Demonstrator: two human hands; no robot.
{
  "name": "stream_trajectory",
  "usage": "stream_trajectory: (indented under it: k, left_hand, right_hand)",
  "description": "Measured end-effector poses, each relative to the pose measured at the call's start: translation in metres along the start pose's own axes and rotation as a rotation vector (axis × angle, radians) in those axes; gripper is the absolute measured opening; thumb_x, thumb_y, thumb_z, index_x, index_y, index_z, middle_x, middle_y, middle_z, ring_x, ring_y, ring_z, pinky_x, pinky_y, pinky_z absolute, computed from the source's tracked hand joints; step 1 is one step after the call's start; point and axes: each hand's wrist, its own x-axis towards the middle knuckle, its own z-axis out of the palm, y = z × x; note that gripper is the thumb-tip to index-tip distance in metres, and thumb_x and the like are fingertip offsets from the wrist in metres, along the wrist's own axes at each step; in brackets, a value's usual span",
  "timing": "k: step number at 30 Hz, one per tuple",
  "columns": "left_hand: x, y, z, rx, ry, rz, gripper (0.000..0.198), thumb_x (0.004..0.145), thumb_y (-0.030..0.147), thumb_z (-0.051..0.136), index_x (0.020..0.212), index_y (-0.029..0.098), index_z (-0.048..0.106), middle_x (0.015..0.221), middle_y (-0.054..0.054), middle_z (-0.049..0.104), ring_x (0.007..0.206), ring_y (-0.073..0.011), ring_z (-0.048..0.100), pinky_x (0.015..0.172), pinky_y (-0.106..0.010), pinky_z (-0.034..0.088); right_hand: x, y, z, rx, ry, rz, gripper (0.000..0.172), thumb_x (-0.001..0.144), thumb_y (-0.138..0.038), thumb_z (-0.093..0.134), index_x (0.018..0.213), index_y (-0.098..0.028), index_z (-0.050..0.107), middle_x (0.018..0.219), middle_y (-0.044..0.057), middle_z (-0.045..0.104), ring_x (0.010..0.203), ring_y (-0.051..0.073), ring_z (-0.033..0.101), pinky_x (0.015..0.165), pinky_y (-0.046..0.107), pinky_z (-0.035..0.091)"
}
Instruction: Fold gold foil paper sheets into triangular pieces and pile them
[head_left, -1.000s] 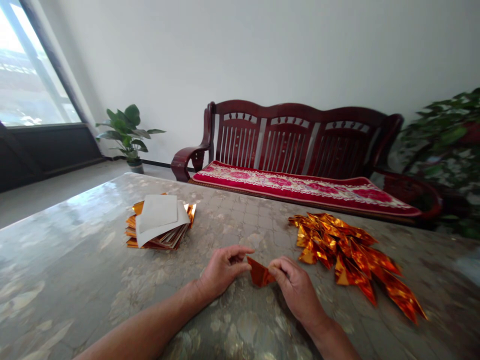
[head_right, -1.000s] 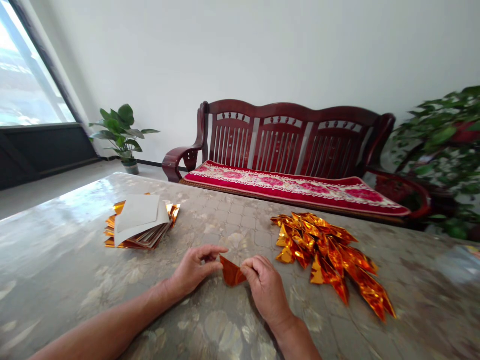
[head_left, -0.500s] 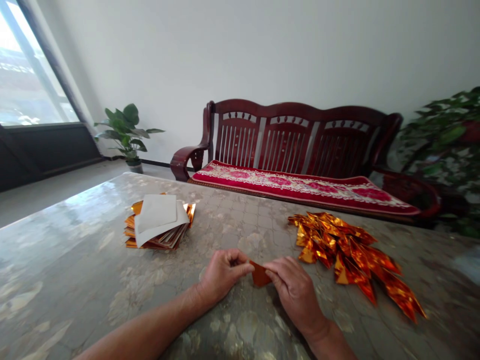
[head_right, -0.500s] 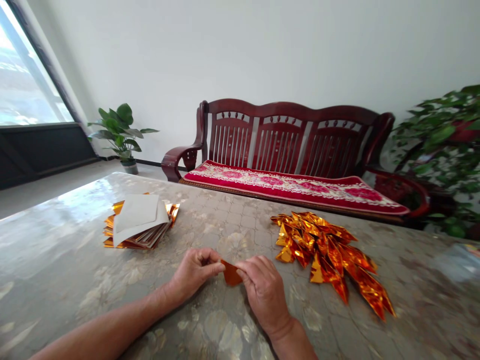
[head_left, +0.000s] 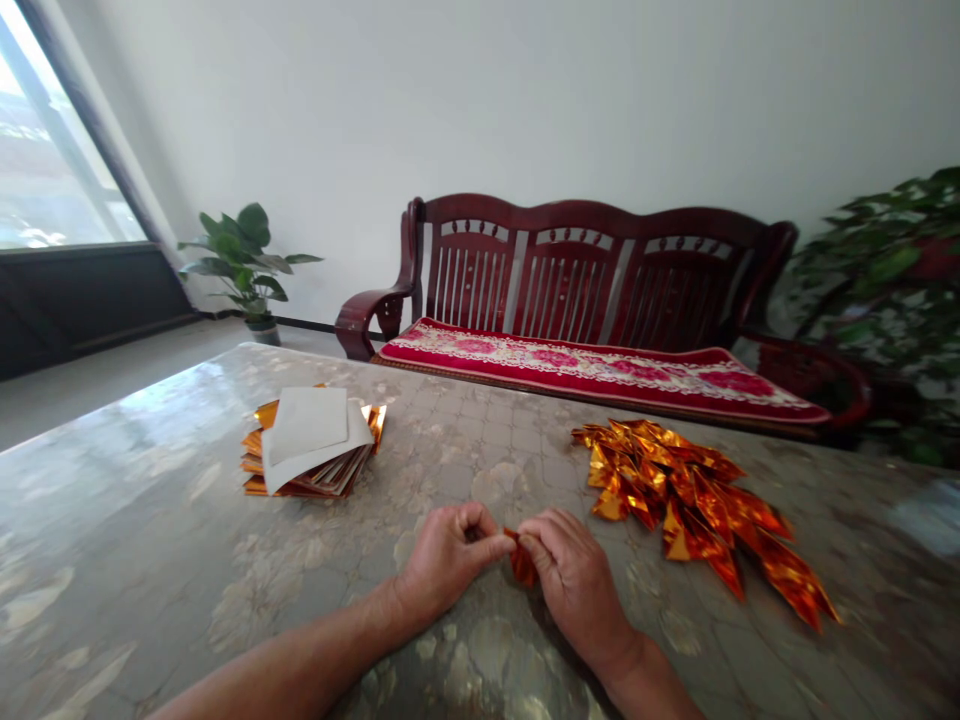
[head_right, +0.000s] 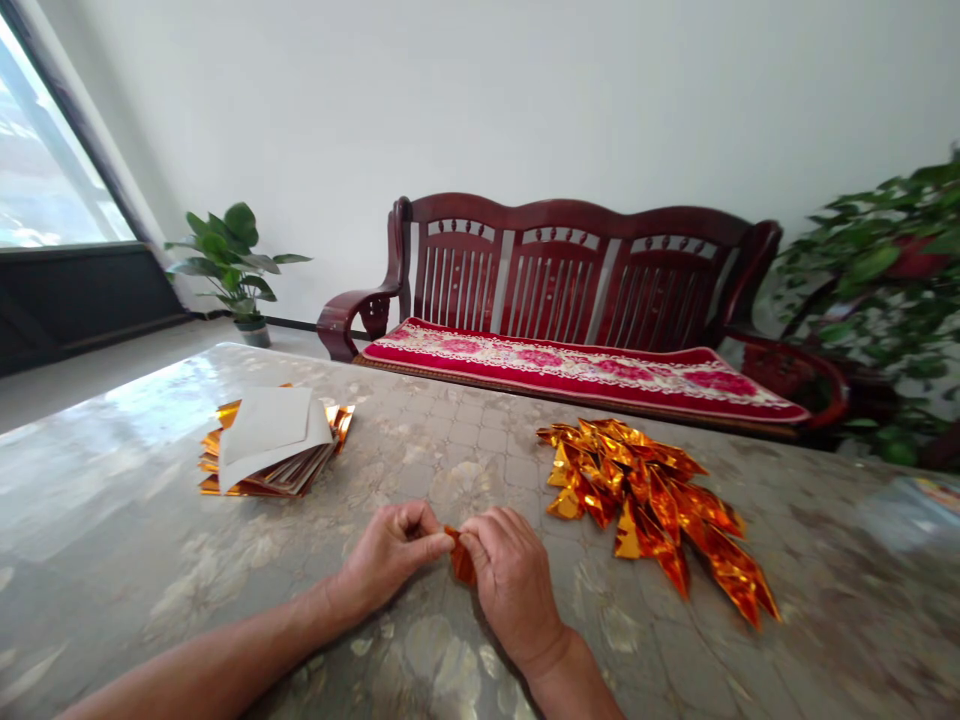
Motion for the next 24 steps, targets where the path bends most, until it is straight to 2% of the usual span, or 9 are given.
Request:
stream_trajectory:
  k: [2, 4, 6, 9, 14, 19, 24]
  left_hand:
    - [0.001, 0.000, 0.000, 0.044, 0.030, 0.025, 0.021, 0.074, 0.030, 0.070, 0.061, 0.016, 0.060, 0.054, 0.006, 0.053, 0.053, -0.0097, 0.045, 0.051, -0.020, 0.032]
    - [0.001, 0.002, -0.001, 0.059, 0.046, 0.085, 0.012, 0.072, 0.026, 0.072, 0.076, 0.016, 0.067, 0.063, 0.004, 0.059, 0.059, -0.0109, 0.050, 0.055, -0.020, 0.037]
    - [0.001, 0.004, -0.002, 0.077, 0.036, 0.148, 0.016, 0.072, 0.023, 0.072, 0.088, 0.018, 0.072, 0.072, 0.002, 0.064, 0.065, -0.0123, 0.055, 0.062, -0.021, 0.042]
    - [0.002, 0.007, -0.004, 0.137, 0.005, 0.157, 0.007, 0.077, 0.021, 0.067, 0.078, 0.019, 0.074, 0.071, 0.001, 0.066, 0.066, -0.0128, 0.057, 0.065, -0.022, 0.043]
    - [0.004, 0.006, -0.008, 0.115, 0.026, 0.085, 0.014, 0.080, 0.027, 0.064, 0.072, 0.018, 0.070, 0.067, 0.001, 0.067, 0.065, -0.0138, 0.058, 0.064, -0.023, 0.042]
    - [0.006, 0.003, -0.011, 0.031, 0.060, 0.035, 0.019, 0.081, 0.032, 0.061, 0.070, 0.017, 0.063, 0.065, 0.002, 0.062, 0.063, -0.0136, 0.055, 0.061, -0.022, 0.040]
    - [0.007, 0.003, -0.010, 0.000, 0.062, 0.006, 0.020, 0.080, 0.033, 0.060, 0.068, 0.017, 0.060, 0.062, 0.003, 0.058, 0.062, -0.0130, 0.052, 0.060, -0.022, 0.039]
  right_hand:
    - [0.000, 0.000, 0.001, -0.009, -0.010, 0.006, 0.027, 0.102, -0.029, 0.041, 0.081, -0.022, 0.058, 0.074, 0.002, 0.059, 0.073, 0.018, 0.055, 0.068, 0.029, 0.041]
    - [-0.001, 0.001, 0.001, -0.015, -0.015, 0.002, 0.028, 0.102, -0.028, 0.040, 0.081, -0.022, 0.058, 0.074, 0.002, 0.059, 0.073, 0.018, 0.055, 0.068, 0.029, 0.041]
    - [-0.002, 0.001, 0.001, -0.023, -0.019, -0.001, 0.028, 0.102, -0.029, 0.041, 0.080, -0.022, 0.058, 0.074, 0.002, 0.059, 0.074, 0.018, 0.055, 0.068, 0.029, 0.041]
    - [-0.002, 0.002, 0.002, -0.023, -0.030, 0.006, 0.026, 0.101, -0.029, 0.044, 0.081, -0.022, 0.060, 0.074, 0.002, 0.059, 0.074, 0.019, 0.055, 0.068, 0.029, 0.041]
    - [-0.003, 0.006, -0.002, 0.063, 0.011, 0.063, 0.007, 0.093, -0.029, 0.061, 0.092, -0.024, 0.066, 0.078, 0.001, 0.065, 0.077, 0.019, 0.060, 0.072, 0.030, 0.044]
    - [-0.005, 0.013, -0.006, 0.148, 0.098, 0.119, 0.010, 0.085, -0.025, 0.071, 0.094, -0.024, 0.068, 0.081, 0.001, 0.068, 0.077, 0.019, 0.062, 0.074, 0.030, 0.047]
    - [-0.004, 0.016, -0.006, 0.184, 0.094, 0.122, 0.005, 0.085, -0.022, 0.070, 0.090, -0.024, 0.071, 0.078, 0.000, 0.068, 0.076, 0.018, 0.062, 0.073, 0.029, 0.046]
